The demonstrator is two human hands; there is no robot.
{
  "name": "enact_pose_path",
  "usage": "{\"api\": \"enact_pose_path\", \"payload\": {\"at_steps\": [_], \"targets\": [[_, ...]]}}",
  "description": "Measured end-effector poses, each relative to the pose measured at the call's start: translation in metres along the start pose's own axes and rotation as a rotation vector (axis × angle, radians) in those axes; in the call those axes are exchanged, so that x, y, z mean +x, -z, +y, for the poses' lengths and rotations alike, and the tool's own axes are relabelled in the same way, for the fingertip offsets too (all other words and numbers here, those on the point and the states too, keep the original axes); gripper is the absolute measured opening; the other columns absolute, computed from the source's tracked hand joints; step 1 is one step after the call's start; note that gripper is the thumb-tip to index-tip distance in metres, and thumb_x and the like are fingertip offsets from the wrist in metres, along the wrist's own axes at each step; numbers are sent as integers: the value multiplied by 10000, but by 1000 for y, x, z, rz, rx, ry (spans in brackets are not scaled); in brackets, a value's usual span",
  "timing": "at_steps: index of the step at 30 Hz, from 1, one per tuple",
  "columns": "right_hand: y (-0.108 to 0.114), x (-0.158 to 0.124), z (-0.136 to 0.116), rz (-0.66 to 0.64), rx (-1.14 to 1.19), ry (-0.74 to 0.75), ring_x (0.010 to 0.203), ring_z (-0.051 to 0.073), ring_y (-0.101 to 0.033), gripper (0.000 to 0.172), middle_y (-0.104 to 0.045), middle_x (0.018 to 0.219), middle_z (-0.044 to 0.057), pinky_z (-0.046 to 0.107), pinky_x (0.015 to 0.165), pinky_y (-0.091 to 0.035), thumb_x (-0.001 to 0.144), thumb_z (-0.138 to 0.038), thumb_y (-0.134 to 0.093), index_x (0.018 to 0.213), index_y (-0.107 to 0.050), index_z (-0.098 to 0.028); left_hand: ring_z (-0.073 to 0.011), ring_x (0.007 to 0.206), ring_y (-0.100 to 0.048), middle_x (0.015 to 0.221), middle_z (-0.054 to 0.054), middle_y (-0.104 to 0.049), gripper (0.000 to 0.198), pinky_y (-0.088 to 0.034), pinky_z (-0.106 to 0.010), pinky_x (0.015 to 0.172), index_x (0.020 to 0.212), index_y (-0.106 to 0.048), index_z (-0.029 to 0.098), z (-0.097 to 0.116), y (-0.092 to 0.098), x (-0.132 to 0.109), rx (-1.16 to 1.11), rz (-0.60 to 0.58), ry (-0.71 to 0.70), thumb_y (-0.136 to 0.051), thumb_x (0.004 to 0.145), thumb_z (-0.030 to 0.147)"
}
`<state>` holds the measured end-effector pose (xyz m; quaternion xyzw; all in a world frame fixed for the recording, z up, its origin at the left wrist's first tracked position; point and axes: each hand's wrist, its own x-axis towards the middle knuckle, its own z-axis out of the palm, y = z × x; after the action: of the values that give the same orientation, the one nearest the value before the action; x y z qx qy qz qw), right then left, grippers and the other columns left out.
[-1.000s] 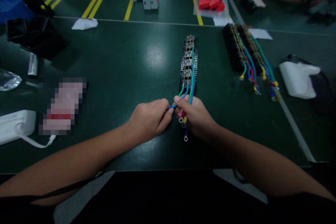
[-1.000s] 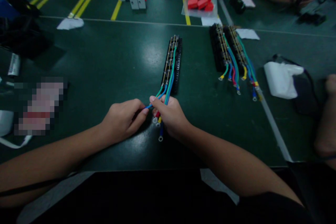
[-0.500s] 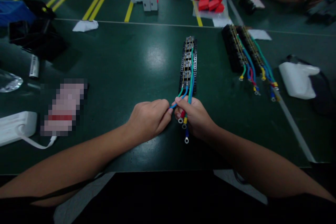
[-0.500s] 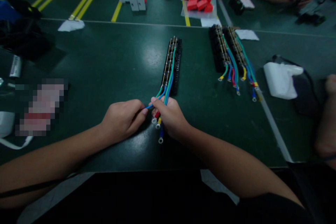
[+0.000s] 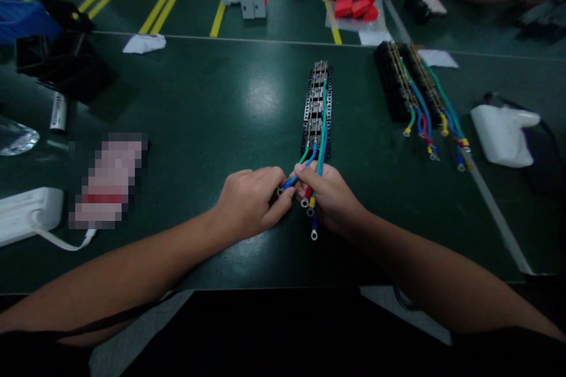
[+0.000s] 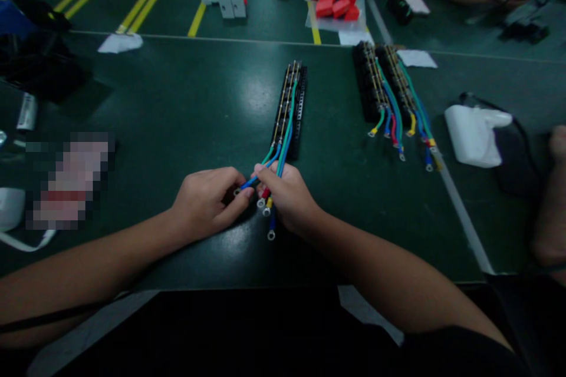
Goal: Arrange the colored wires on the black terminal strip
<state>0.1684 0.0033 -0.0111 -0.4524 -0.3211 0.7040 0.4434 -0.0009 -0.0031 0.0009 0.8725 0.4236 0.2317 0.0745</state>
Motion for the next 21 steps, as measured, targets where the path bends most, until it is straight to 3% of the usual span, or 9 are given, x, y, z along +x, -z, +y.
{"api": "enact_pose_path", "payload": {"at_steps": [8, 21], "targets": [[1, -1, 0, -13, -22, 4, 458, 80, -440, 302, -505, 509, -55, 238, 489, -346, 818, -354, -693, 648, -507, -188, -122, 542, -495, 651, 10, -572, 242, -347, -260, 537, 806, -578, 168, 1, 2, 0, -15, 38, 8, -535, 913, 381], [-1, -1, -1, 3, -29, -18, 435, 80, -440, 290, -503, 491, -56, 224, 453, -337, 821, -360, -697, 678, -507, -195, -122, 501, -500, 595, 8, -564, 309, -333, -251, 512, 767, -571, 164, 0, 5, 2, 11, -19, 26, -433, 970, 353]]}}
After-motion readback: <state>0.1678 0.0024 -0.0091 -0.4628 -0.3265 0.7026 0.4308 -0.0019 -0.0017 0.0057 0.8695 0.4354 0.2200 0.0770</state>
